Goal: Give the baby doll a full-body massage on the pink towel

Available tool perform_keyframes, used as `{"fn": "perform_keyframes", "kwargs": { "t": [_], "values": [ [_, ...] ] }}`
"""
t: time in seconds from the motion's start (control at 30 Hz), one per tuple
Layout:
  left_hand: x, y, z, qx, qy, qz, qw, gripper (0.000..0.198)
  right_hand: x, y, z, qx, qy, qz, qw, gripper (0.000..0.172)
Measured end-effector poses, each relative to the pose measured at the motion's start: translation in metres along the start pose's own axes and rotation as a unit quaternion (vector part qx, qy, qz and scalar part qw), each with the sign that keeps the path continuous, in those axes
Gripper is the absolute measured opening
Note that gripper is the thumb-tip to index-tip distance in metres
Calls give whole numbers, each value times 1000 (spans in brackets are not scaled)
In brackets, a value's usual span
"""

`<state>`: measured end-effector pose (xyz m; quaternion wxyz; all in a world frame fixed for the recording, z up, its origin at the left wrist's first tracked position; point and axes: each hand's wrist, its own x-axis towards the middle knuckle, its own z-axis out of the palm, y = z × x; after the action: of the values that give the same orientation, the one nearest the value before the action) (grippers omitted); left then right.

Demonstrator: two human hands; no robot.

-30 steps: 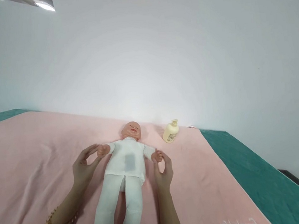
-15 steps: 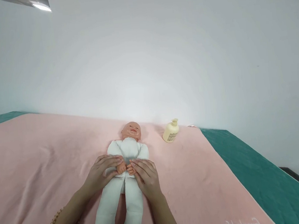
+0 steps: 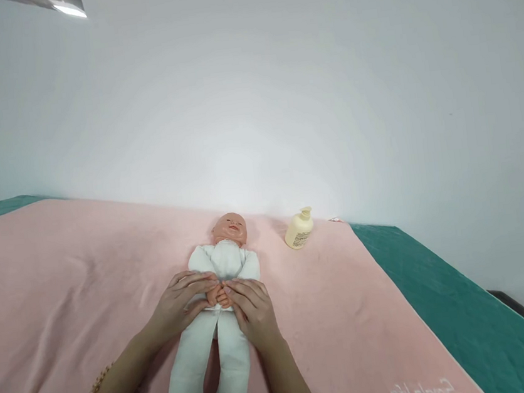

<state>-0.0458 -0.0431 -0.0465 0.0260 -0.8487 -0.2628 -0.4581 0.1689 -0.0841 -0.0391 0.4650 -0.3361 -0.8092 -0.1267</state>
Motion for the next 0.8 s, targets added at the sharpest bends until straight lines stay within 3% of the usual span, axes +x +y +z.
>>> {"fn": "perform_keyframes", "kwargs": {
  "t": [0.2,0.27,0.33,0.43,0.53,0.7,0.8],
  "values": [
    [0,-2,-6,-78,45,-75,993,20,-8,10,-2,-15,50,43,998,36],
    [-1,-2,-9,-122,91,-142,978,24,-13,14,-2,-13,88,79,993,32],
    [-3,-2,-12,-152,142,-237,949,28,-17,15,-2,1,136,160,978,28],
    [-3,-3,-16,-189,215,-377,881,33,-14,11,-6,37,213,353,910,30],
    [2,-6,-24,-240,277,-455,811,38,-7,7,-13,43,276,487,828,39],
    [8,-14,-37,-290,354,-534,711,41,-14,25,-21,66,340,545,764,54],
    [1,-25,-39,-314,376,-575,655,39,-26,43,-20,120,383,579,710,57]
  ]
}}
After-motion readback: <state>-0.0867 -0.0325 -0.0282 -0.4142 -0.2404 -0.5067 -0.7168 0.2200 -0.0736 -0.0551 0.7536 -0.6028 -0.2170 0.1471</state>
